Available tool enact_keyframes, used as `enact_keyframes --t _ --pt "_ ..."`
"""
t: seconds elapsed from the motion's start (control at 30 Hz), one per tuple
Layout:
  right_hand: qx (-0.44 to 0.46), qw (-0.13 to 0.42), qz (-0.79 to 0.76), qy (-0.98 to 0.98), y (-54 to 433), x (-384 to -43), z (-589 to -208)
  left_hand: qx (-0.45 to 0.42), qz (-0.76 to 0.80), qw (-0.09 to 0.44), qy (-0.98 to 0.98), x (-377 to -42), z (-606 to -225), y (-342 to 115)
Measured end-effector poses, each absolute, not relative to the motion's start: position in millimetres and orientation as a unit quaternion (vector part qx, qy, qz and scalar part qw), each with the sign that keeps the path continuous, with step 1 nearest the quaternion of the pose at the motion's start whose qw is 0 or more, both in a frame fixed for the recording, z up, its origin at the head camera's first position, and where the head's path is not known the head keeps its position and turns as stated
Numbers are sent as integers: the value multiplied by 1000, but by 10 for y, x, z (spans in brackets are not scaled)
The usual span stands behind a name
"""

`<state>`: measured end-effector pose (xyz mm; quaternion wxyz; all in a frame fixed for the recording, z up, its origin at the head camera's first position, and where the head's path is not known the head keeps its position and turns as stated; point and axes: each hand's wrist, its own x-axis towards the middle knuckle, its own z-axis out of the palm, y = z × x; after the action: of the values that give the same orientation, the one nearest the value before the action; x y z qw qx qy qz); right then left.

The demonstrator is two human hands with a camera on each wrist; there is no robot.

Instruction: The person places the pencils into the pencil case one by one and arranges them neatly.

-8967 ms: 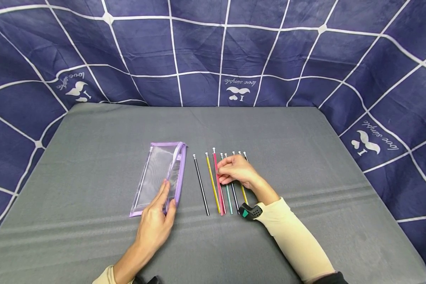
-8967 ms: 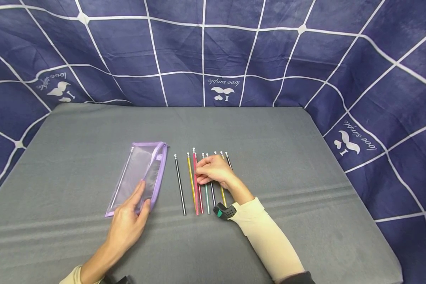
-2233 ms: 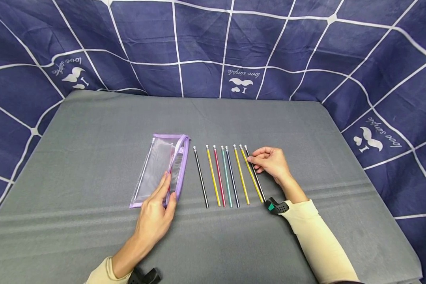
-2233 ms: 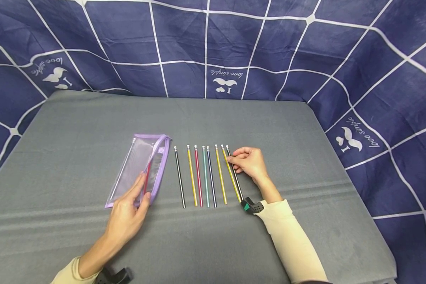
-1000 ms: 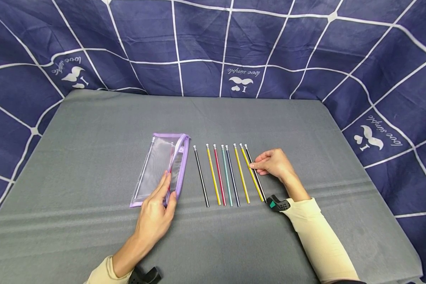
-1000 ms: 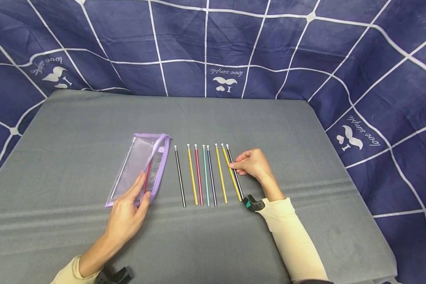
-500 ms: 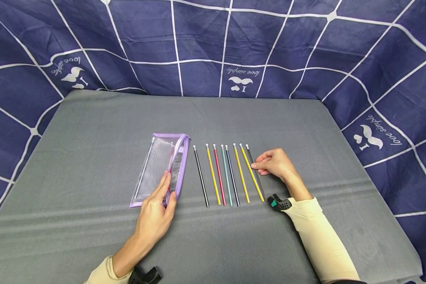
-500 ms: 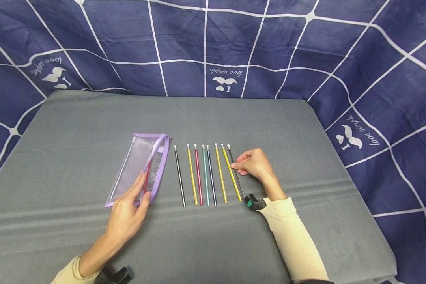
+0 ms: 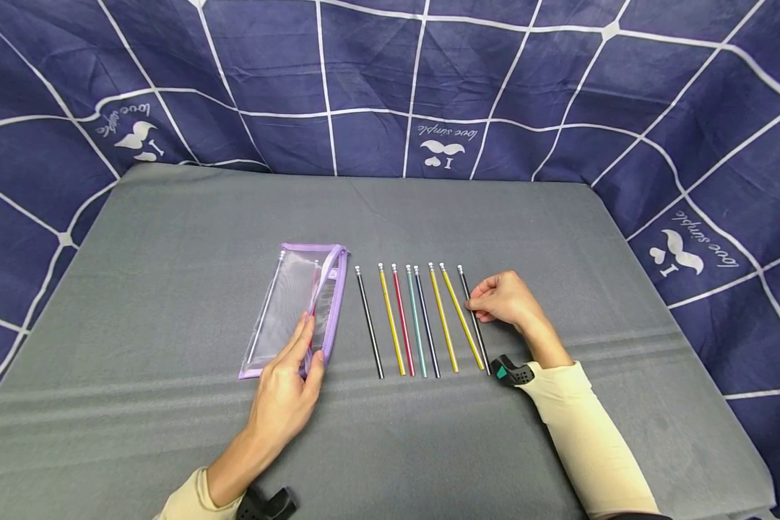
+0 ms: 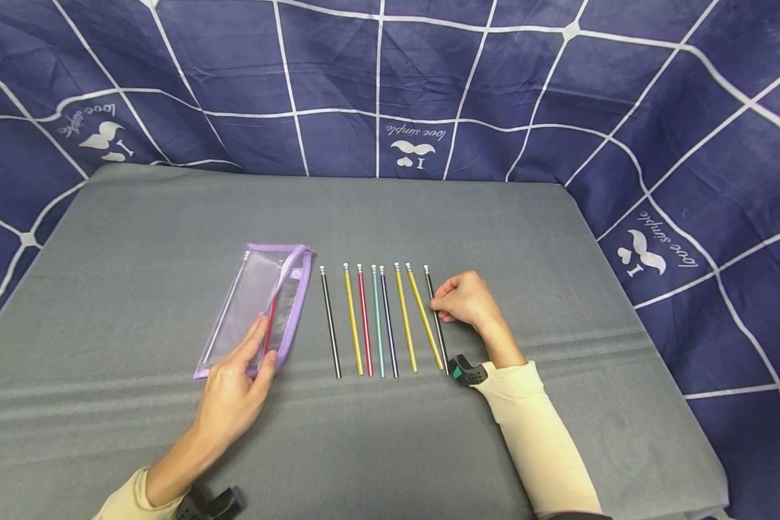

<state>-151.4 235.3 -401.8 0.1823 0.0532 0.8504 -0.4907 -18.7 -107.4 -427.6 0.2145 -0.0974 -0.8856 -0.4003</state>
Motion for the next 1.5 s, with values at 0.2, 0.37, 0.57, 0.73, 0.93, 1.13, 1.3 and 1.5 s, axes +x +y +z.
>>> enact_keyframes --t 0.2,0.37,0.57,0.73,0.93,1.13,1.3,1.5 --pt "52 190 -498 844 2388 -1524 -4037 -100 -400 218 -884 -187 -4279 -1074" --pt "64 201 -512 833 2442 -1534 -4026 -100 -400 217 -885 -187 -4281 -1074" --pt "80 196 -530 821 2482 -1545 -3982 -96 -401 215 -886 -183 -4271 -1068" --pt "76 195 -556 805 2478 -1546 -3967 -96 -405 216 -883 -179 -4263 -1065" --pt "74 201 -600 771 2431 -1531 -3969 -98 -408 213 -882 -174 -4263 -1065" --pt "73 207 -616 756 2325 -1533 -3985 -97 -407 211 -883 -176 -4261 -1065" --pt "68 213 -629 745 2217 -1542 -3993 -96 -407 209 -884 -178 -4267 -1066" --pt "57 216 -646 730 2069 -1563 -3989 -94 -405 208 -885 -178 -4274 -1066"
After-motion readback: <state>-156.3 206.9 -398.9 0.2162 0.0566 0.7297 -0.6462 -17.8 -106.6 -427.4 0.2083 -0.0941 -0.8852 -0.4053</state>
